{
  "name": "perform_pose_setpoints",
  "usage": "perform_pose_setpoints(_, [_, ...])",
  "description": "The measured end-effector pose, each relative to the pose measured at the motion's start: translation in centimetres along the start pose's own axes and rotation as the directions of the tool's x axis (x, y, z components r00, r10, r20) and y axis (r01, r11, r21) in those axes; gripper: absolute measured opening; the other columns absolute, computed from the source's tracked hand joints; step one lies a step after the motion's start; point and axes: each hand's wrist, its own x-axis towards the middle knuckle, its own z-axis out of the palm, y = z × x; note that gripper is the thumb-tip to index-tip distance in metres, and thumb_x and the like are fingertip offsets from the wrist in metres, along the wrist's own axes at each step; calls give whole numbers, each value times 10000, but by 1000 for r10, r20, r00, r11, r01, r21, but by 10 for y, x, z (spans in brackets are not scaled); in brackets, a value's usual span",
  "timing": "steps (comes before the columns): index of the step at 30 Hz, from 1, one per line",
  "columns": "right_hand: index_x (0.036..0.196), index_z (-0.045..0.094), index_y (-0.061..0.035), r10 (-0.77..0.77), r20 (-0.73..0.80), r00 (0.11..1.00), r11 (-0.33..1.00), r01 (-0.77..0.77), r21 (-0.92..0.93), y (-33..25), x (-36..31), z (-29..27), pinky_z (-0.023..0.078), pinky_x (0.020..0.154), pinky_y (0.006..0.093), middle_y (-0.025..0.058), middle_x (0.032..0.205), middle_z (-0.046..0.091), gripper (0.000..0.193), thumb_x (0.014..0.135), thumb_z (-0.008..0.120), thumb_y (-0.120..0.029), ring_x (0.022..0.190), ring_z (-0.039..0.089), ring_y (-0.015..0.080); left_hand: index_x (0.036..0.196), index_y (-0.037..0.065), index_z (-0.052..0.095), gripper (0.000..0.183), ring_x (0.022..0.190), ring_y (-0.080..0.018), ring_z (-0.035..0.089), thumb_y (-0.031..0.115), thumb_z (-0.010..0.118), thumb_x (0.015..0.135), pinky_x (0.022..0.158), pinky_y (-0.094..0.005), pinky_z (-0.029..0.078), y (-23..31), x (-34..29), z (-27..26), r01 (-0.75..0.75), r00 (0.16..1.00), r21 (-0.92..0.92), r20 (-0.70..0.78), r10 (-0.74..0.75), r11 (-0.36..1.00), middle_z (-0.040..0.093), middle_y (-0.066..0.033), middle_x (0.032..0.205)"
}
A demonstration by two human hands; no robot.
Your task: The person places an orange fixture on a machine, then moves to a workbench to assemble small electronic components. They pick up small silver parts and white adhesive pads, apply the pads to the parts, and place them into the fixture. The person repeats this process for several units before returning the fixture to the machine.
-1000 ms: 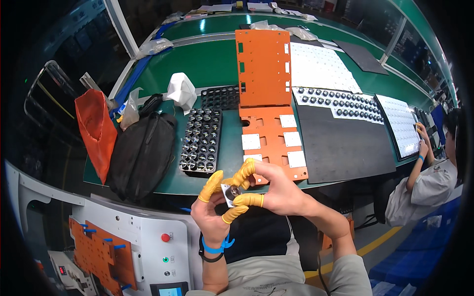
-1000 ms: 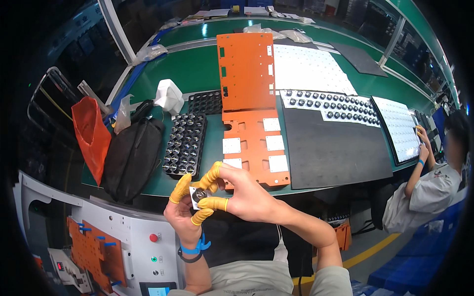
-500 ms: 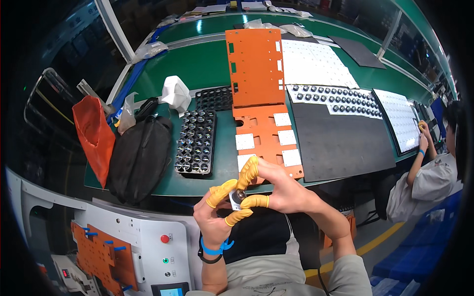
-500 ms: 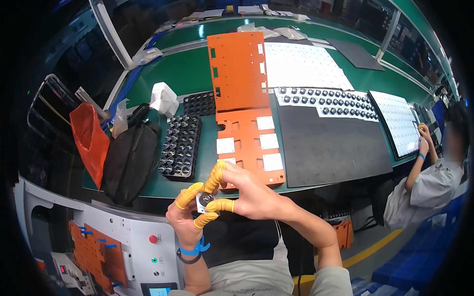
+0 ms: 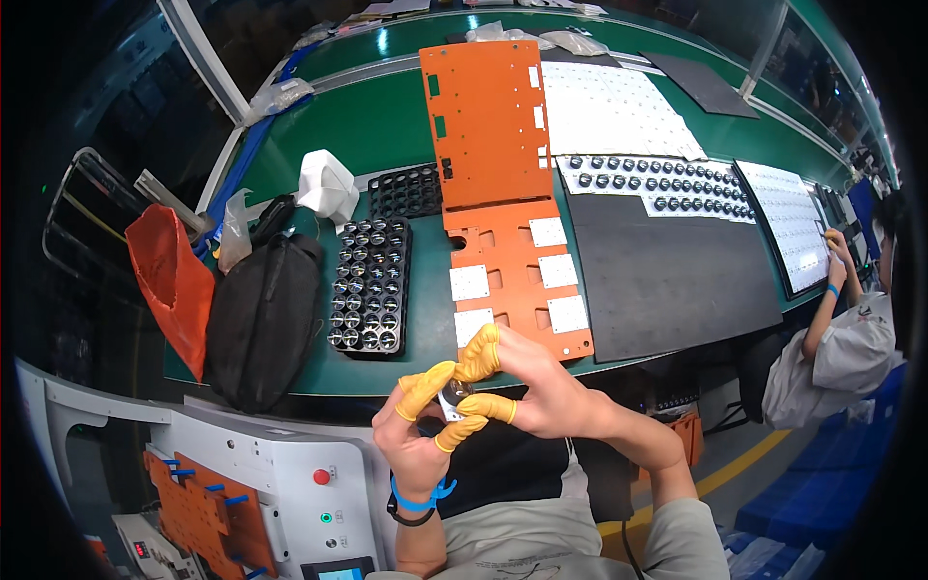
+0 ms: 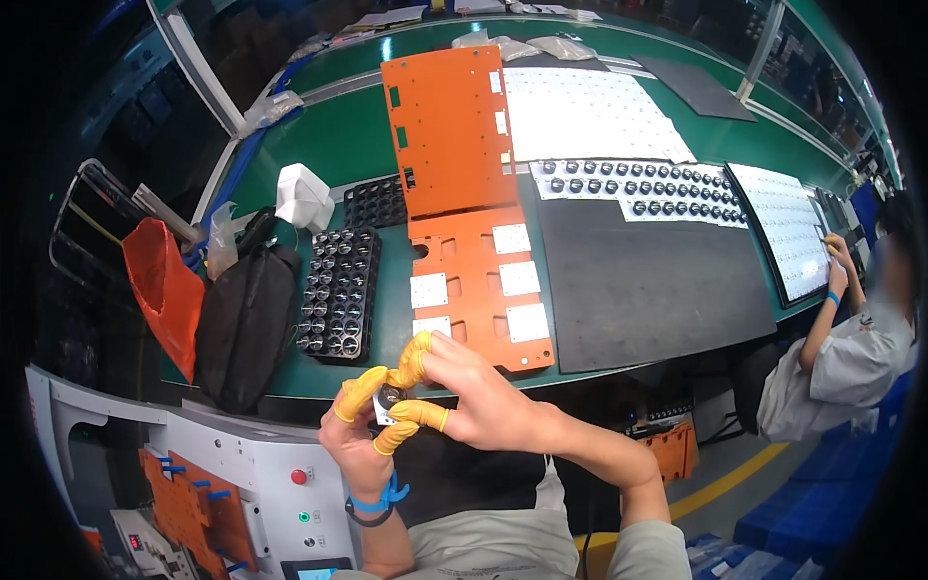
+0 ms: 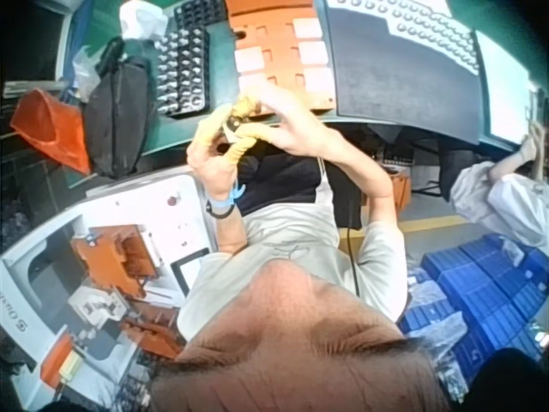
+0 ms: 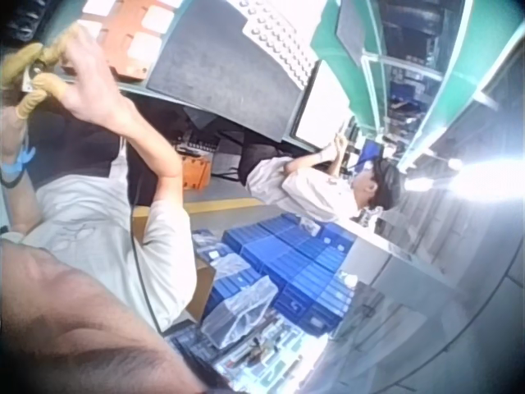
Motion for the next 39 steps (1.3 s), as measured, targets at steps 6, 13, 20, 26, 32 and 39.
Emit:
perform_pose_setpoints(6, [998, 632, 12, 108, -64, 992, 994, -107, 29, 3, 1, 1, 499, 762, 379, 116, 1001, 546, 240, 853, 773, -117, 943, 560, 281, 1284, -19, 634, 663, 904, -138, 690, 167, 913, 712, 710, -231, 563, -14, 6, 14, 85, 991, -193, -82, -102, 977, 690, -77, 1083])
perform_pose_setpoints(13, [1027, 669, -1, -106, -70, 992, 946, 79, -315, -3, 0, -6, 478, 751, 377, 115, 977, 585, 249, 836, 778, -118, 894, 580, 283, 1303, -18, 617, 640, 965, -136, 689, 121, 893, 742, 727, -234, 560, -12, 2, 18, 89, 992, -184, -73, -104, 979, 698, -94, 1133])
perform_pose_setpoints(20, [1059, 685, -5, -124, -71, 990, 936, 93, -339, -19, -13, -2, 476, 775, 376, 117, 978, 595, 283, 818, 792, -107, 895, 583, 282, 1310, -24, 601, 599, 1009, -164, 686, 89, 859, 781, 798, -261, 578, 5, -9, 18, 149, 988, -382, 23, -152, 912, 689, -117, 1182])
perform_pose_setpoints(26, [1082, 688, 0, -41, -202, 978, 981, 1, -194, -30, -35, 1, 474, 801, 370, 111, 989, 581, 287, 837, 782, -117, 920, 562, 285, 1305, -30, 602, 575, 1063, -188, 679, 75, 845, 795, 908, -316, 569, 10, -25, 33, 154, 986, -435, 16, -163, 887, 680, -123, 1216])
perform_pose_setpoints(32, [1093, 673, -7, -5, -232, 973, 994, -21, -111, -29, -57, 3, 454, 897, 380, 116, 1049, 580, 294, 856, 778, -144, 1000, 545, 289, 1295, -23, 616, 560, 1066, -183, 680, 64, 846, 792, 908, -311, 564, 8, -32, 41, 96, 995, -425, 55, -80, 900, 683, -118, 1214])
perform_pose_setpoints(39, [1064, 657, 2, 109, -230, 967, 983, -139, -119, -34, -65, 15, 441, 947, 377, 121, 1088, 575, 237, 870, 754, -95, 1056, 540, 289, 1241, 5, 666, 536, 910, -148, 685, 117, 876, 761, 781, -277, 560, 2, -42, 30, 82, 996, -209, 47, -73, 974, 712, -103, 1148])
